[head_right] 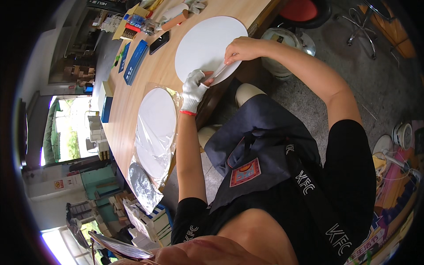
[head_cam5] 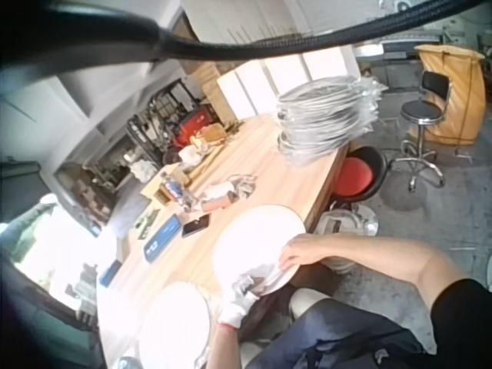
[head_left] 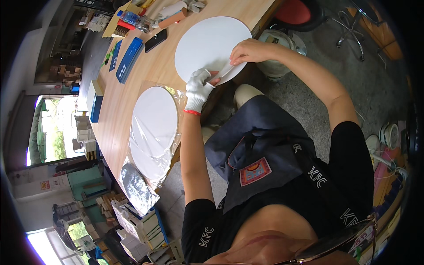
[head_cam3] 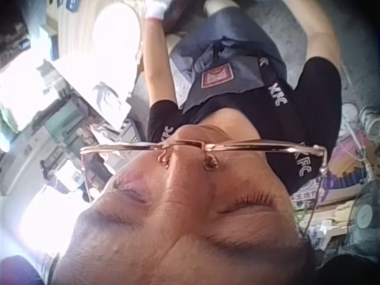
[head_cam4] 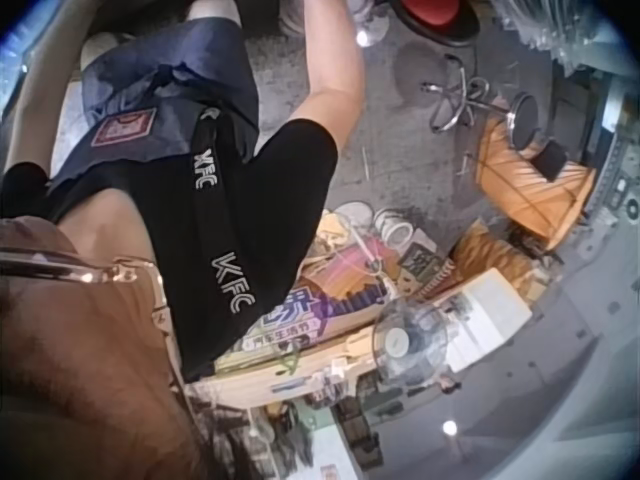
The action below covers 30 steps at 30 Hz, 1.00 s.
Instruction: The person wraps round white and black discs in plastic film by hand. They place each disc onto a sheet of film, fold the edges over, and smooth the plastic across the surface before setting the item aside.
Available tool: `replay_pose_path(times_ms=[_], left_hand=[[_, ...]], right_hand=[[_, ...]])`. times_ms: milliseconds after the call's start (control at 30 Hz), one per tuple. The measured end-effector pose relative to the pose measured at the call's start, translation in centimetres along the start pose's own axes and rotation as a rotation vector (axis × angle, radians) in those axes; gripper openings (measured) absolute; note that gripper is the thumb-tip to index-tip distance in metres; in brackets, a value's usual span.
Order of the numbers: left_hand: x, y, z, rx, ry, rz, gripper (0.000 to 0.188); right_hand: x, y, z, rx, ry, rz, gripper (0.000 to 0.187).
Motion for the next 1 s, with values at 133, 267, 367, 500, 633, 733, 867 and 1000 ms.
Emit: replay_pose_path(times_ms=[133, 267, 367, 500, 633, 733, 867, 1000], left_hand=[[-0.1, 0.3, 0.0, 0.016, -0.028, -0.003, 0.026], [-0.1, -0.3, 0.0, 0.062, -0.018, -0.021, 0.024], [0.0, -0.2, 0.0, 0.079, -0.020, -0.038, 0.028], [-0.2, 0.2, 0.2, 0.063, -0.122, 0.056, 0.043], [-0.4, 1.4, 0.0, 0.078, -0.213, 0.055, 0.056], [-0.2, 1.2, 0.2, 0.126, -0.198, -0.032, 0.051], [0.0, -0.6, 0.7, 0.148, -0.102, -0.099, 0.041], [0.1, -1.7, 0.9, 0.116, -0.132, -0.157, 0.034]], right_hand=[[0.0, 0.2, 0.1, 0.014, 0.001, -0.031, 0.022], [-0.1, 0.2, 0.2, -0.004, -0.010, -0.033, 0.022], [-0.6, 1.4, 0.8, -0.091, -0.186, 0.083, 0.021], [-2.8, 4.5, 1.1, -0.193, -0.373, 0.252, 0.026], [-2.8, 3.6, -0.6, -0.270, -0.310, 0.214, 0.033], [-2.0, 2.1, -0.9, -0.347, -0.263, 0.160, 0.034], [-0.7, 0.7, -0.7, -0.263, -0.035, -0.004, 0.034], [0.6, 0.0, 0.6, -0.129, -0.050, 0.050, 0.021]])
Point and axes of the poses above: each hand's wrist, its own x-axis towards the middle knuckle, its own z-axis out of the back of the hand, y = z × x, the point moved 6 cm from there along x, towards the middle knuckle, and after that the axes turned 1 degree about z, right-handed, at the moved point
